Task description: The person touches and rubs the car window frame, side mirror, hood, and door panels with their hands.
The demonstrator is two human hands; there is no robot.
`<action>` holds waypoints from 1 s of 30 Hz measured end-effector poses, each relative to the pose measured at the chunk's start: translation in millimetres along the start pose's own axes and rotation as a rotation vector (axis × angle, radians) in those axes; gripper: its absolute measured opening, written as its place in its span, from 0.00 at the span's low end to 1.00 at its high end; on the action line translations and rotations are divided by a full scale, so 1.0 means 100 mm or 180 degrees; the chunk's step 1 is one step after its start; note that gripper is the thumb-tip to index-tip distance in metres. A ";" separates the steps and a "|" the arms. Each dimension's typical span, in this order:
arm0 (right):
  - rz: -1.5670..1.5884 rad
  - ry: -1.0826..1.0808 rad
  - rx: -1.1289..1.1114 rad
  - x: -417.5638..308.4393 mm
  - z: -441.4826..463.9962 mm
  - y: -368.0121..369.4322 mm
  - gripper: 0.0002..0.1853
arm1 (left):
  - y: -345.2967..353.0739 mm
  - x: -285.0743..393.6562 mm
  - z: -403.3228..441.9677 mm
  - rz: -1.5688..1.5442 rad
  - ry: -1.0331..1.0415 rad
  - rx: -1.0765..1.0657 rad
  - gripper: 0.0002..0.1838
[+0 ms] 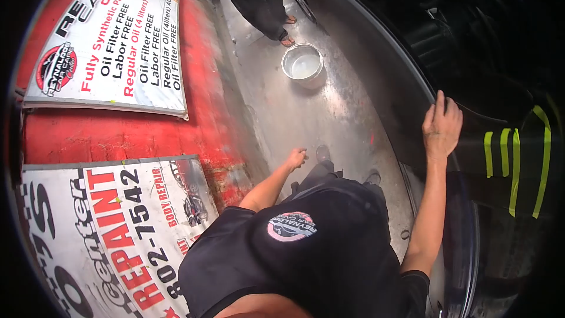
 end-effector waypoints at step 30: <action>0.0590 -0.0048 -0.0520 0.40 -0.17 -0.03 0.28 | 1.30 0.53 -1.98 -0.0034 -0.0353 -0.0224 0.24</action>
Point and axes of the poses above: each hand's wrist, its own z-axis towards the middle knuckle, its own y-axis out of the palm, x = y × z, the point moved 1 cm from there along z, towards the middle knuckle, and after that the axes turned 5 degrees about x, right-handed, at the moved point
